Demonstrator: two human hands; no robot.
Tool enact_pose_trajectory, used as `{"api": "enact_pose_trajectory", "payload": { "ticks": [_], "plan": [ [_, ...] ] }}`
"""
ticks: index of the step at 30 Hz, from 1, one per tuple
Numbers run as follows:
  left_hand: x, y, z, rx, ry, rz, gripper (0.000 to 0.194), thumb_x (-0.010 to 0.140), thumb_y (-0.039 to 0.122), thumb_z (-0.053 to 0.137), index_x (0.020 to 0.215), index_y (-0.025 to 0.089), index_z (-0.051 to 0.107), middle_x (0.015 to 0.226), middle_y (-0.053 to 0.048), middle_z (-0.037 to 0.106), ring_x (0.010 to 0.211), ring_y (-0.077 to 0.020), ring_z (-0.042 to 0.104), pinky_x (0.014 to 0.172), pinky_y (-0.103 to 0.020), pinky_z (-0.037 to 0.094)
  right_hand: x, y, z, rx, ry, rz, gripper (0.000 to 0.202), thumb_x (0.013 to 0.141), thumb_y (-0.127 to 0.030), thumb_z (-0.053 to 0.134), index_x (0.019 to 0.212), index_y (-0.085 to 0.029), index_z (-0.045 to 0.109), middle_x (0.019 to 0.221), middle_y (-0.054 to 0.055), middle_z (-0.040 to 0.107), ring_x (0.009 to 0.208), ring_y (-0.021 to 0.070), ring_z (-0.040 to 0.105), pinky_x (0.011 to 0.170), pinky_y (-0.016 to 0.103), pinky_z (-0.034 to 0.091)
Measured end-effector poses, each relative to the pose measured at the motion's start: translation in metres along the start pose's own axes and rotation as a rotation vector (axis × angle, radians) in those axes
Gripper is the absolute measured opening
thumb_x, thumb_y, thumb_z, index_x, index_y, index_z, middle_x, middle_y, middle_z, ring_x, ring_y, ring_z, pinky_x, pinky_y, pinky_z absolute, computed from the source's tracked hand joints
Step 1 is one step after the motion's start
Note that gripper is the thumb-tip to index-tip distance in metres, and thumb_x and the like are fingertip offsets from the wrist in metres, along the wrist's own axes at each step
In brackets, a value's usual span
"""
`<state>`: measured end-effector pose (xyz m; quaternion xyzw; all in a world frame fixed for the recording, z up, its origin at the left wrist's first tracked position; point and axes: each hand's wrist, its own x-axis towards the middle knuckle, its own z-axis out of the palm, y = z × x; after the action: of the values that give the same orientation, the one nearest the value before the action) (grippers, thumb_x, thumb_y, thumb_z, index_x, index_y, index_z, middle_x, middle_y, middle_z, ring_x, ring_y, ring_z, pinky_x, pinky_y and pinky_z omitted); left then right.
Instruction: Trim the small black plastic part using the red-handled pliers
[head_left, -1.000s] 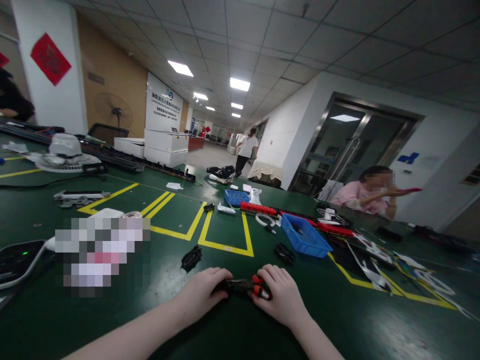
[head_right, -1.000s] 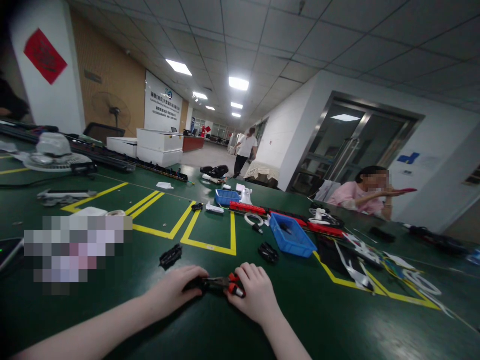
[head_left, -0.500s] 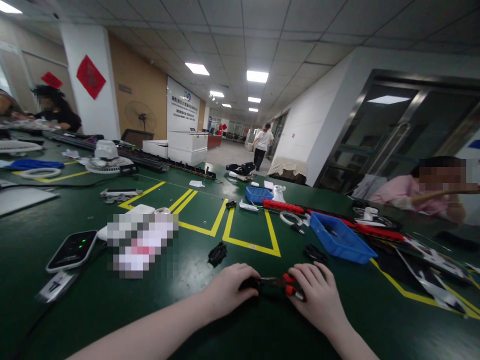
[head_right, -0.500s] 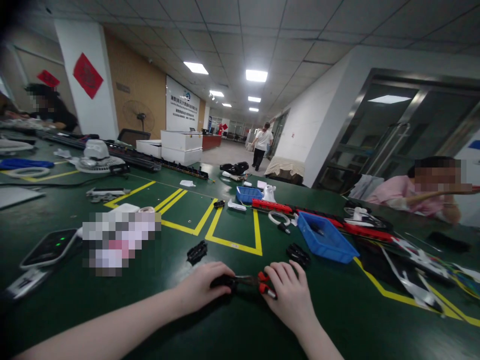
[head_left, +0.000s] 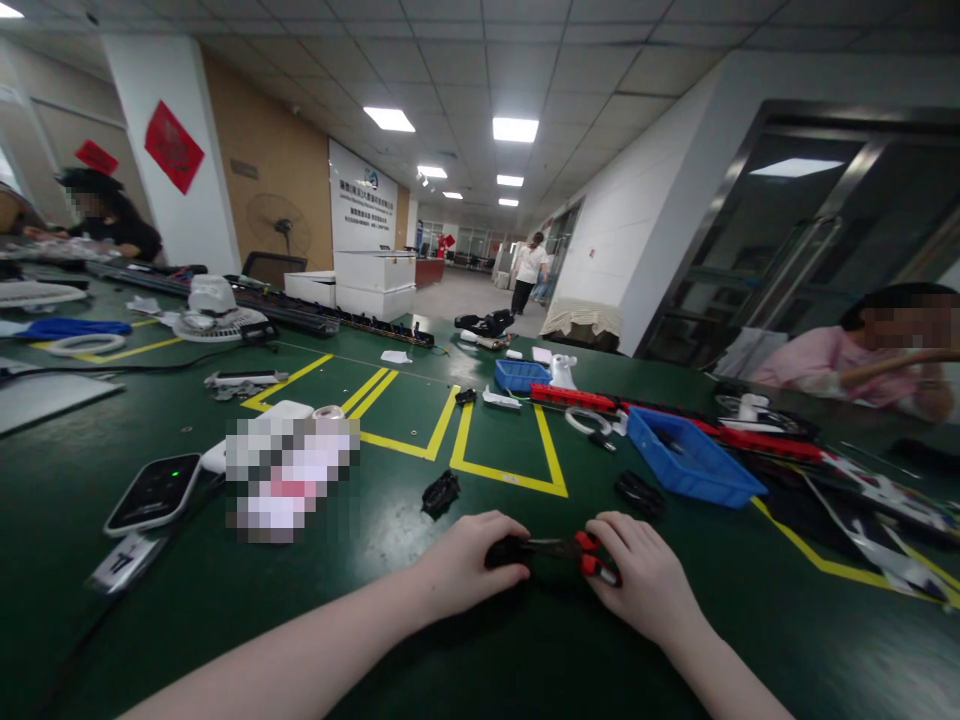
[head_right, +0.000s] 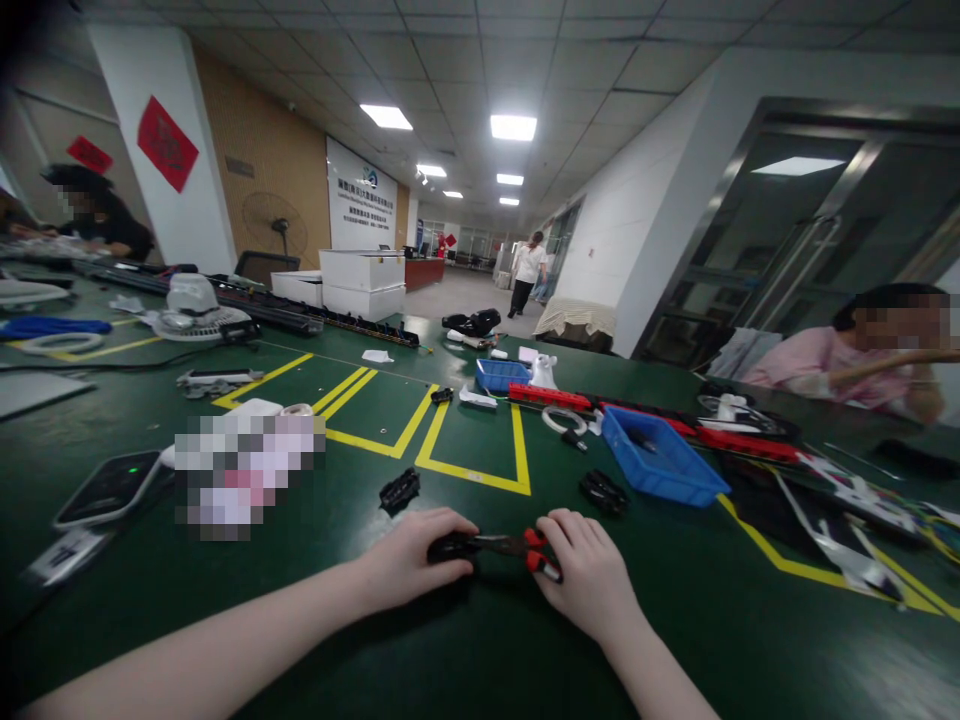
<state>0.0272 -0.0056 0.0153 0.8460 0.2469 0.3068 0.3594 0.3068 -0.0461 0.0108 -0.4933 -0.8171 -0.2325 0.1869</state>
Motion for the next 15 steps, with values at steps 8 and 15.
{"api": "enact_pose_trajectory", "payload": {
  "ticks": [8, 15],
  "plan": [
    [0.0004, 0.0006, 0.0021, 0.126, -0.027, -0.072, 0.032, 0.084, 0.034, 0.067, 0.114, 0.024, 0.064, 0.104, -0.001, 0.07, 0.091, -0.0189, 0.066, 0.082, -0.028, 0.049, 0.0011, -0.0027, -0.0039, 0.112, -0.083, 0.029, 0.032, 0.073, -0.022, 0.059, 0.105, -0.018, 0.06, 0.102, 0.011, 0.064, 0.085, 0.0235, 0.062, 0.074, 0.036, 0.051],
    [0.0001, 0.0015, 0.005, 0.21, -0.002, -0.177, 0.061, 0.079, 0.042, 0.067, 0.136, 0.026, 0.051, 0.114, -0.005, 0.07, 0.101, -0.026, 0.066, 0.085, -0.034, 0.051, -0.0024, -0.0036, -0.0016, 0.121, -0.072, 0.015, 0.037, 0.073, -0.02, 0.06, 0.111, -0.015, 0.059, 0.105, 0.012, 0.063, 0.09, 0.0244, 0.062, 0.079, 0.037, 0.052]
  ]
}}
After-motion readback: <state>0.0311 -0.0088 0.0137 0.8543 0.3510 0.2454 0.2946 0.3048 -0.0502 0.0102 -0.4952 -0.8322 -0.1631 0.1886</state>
